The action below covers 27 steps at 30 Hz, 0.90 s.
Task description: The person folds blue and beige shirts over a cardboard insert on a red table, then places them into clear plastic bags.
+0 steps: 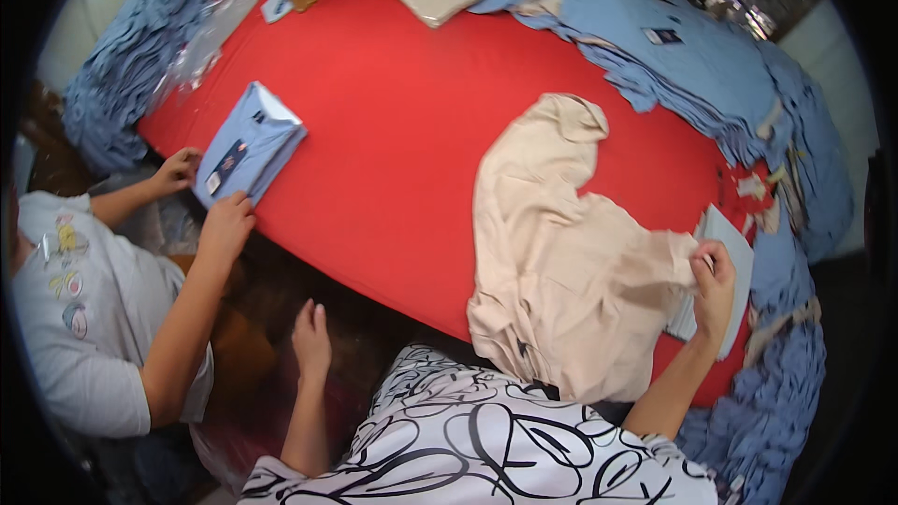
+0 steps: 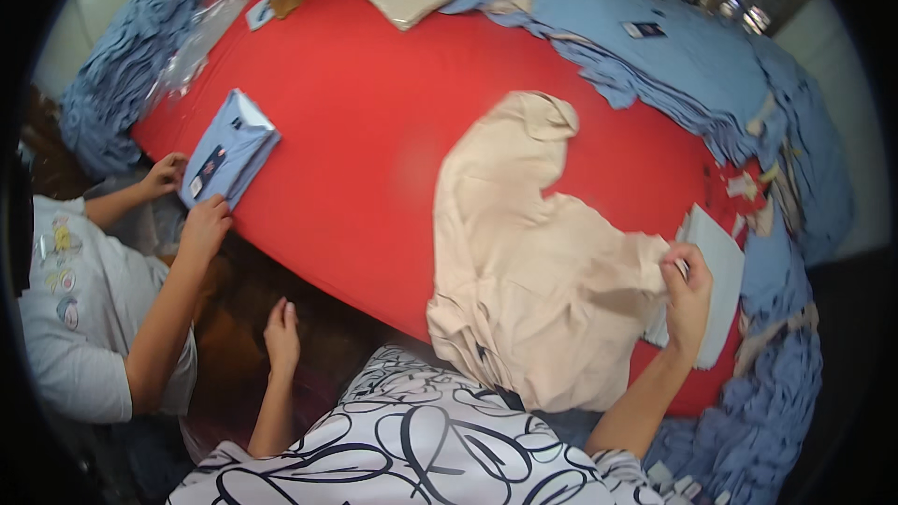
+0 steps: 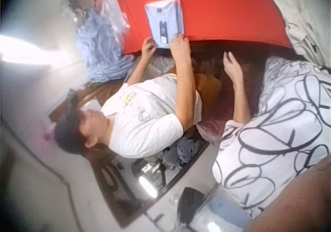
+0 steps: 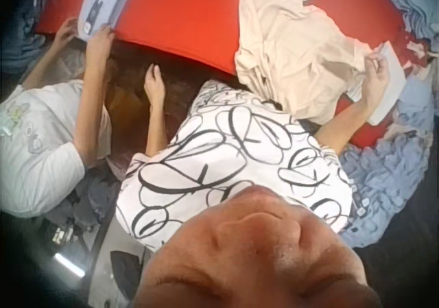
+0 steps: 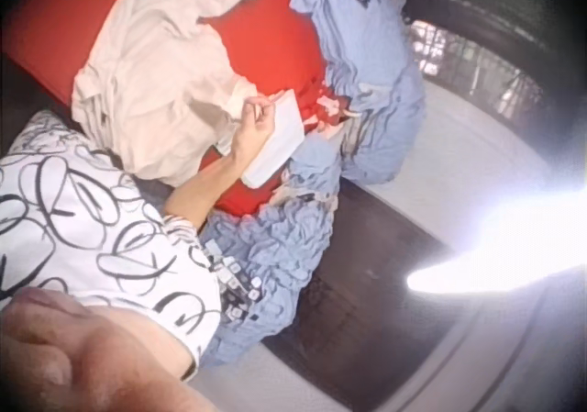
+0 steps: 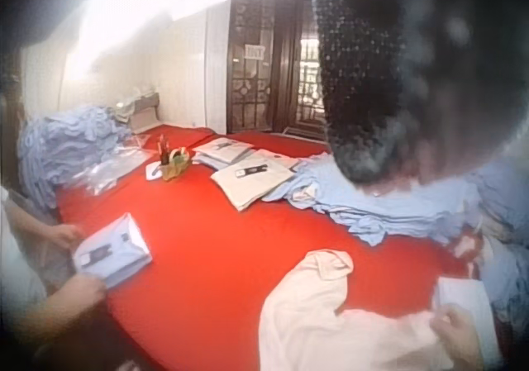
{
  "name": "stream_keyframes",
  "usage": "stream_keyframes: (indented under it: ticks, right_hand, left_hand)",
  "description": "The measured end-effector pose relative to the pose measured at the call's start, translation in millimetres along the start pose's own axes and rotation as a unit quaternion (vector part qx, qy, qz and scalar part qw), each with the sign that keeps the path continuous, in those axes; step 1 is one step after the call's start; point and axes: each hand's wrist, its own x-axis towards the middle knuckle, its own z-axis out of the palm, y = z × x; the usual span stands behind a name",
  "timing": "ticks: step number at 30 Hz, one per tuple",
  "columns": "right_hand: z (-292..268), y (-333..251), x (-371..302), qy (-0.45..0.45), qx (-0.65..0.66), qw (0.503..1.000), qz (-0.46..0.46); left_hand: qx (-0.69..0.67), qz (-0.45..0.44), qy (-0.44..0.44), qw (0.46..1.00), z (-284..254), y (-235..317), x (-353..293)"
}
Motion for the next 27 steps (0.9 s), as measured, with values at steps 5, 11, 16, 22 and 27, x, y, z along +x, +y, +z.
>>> stream_keyframes:
  ticks: [5, 11, 16, 22, 27]
  right_hand:
    - [-7, -37, -18, -0.006, -0.009, 0.999, 0.042]
    - [-44, -111, -42, 0.047, -0.01, 0.99, -0.134]
    - [-142, -137, -94, -0.004, 0.201, 0.903, -0.38]
    - [-138, -121, 81, 0.063, -0.053, 0.99, -0.113]
    - [-68, -33, 195, 0.187, -0.069, 0.978, -0.061]
  left_hand:
    - [-0.046, 0.361, 0.033, 0.931, 26, 163, 20]
    - [0.003, 0.353, -0.004, 0.936, 157, 312, 68]
    - [-0.646, 0.186, -0.213, 0.709, 89, 325, 122]
    - [-0.308, 0.474, -0.022, 0.825, -44, 446, 233]
    - [-0.137, 0.442, -0.044, 0.886, 29, 499, 267]
